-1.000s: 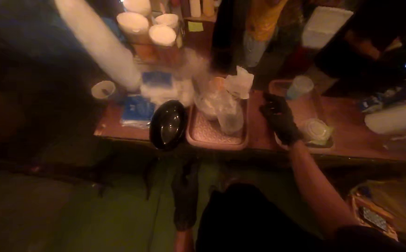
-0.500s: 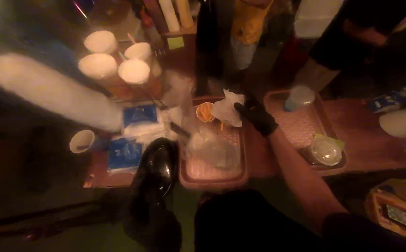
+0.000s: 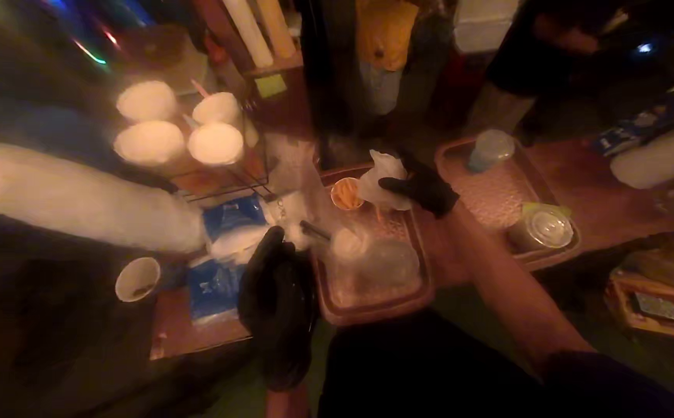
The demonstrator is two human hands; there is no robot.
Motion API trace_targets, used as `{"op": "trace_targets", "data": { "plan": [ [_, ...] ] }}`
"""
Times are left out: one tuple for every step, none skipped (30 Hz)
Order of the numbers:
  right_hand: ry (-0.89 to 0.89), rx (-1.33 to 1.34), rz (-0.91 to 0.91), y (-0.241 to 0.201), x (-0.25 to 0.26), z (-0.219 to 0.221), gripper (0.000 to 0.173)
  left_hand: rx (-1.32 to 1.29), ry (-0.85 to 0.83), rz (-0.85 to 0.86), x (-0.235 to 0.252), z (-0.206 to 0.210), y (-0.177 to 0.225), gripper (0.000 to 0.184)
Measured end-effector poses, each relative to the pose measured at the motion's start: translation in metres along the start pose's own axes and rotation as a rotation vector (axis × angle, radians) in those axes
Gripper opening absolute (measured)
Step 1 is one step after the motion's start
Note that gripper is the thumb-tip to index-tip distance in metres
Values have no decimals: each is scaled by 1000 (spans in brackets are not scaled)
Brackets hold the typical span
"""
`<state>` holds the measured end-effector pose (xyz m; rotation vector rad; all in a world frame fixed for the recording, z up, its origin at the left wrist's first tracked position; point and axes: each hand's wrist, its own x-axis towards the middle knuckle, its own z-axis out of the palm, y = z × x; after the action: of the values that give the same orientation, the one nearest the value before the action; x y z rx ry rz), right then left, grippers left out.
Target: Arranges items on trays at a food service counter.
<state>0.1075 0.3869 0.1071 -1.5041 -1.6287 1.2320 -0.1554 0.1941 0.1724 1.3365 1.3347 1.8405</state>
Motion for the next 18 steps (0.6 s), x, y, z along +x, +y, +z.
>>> {"op": "trace_targets", "data": {
  "plan": [
    [-14,2,25,-2,-1,1,90,-13,-7,-10,4,-2,-1,31],
    [-32,12,51,-4,-1,1,87,-33,-30,-9,9,-3,-2,33],
    [-47,41,74,-4,0,2,84,-39,-75,-2,15,-5,-3,35],
    [-62,70,88,-4,2,3,81,-20,-133,9,23,-4,-2,37],
    [-77,88,95,-4,2,3,78,33,-208,47,33,-1,-1,39],
    [-92,87,108,-6,2,2,77,109,-302,101,46,3,1,40],
    [-108,82,115,-6,4,2,76,190,-400,161,61,10,4,41],
    [-117,93,114,-6,5,1,76,273,-493,218,77,19,7,44],
    [-121,118,109,-4,7,2,76,361,-577,253,93,32,9,45],
    [-121,136,99,-3,9,2,76,461,-654,257,109,47,10,47],
    [-111,135,89,-4,10,2,75,558,-739,221,124,64,8,49],
    [-99,114,77,-6,9,2,74,627,-845,166,138,82,4,51],
    [-86,87,70,-8,8,2,74,684,-958,99,150,100,-1,52],
    [-82,81,70,-9,7,2,74,750,-1055,34,159,116,-8,50],
    [-81,99,74,-8,7,1,73,857,-1150,-28,166,131,-14,51],
    [-82,115,82,-4,8,1,74,989,-1235,-84,169,143,-22,50],
    [-81,125,83,-1,10,0,73,1110,-1304,-129,171,153,-33,50],
    [-74,130,77,2,11,-1,72,1228,-1367,-155,171,160,-48,51]
  ]
}}
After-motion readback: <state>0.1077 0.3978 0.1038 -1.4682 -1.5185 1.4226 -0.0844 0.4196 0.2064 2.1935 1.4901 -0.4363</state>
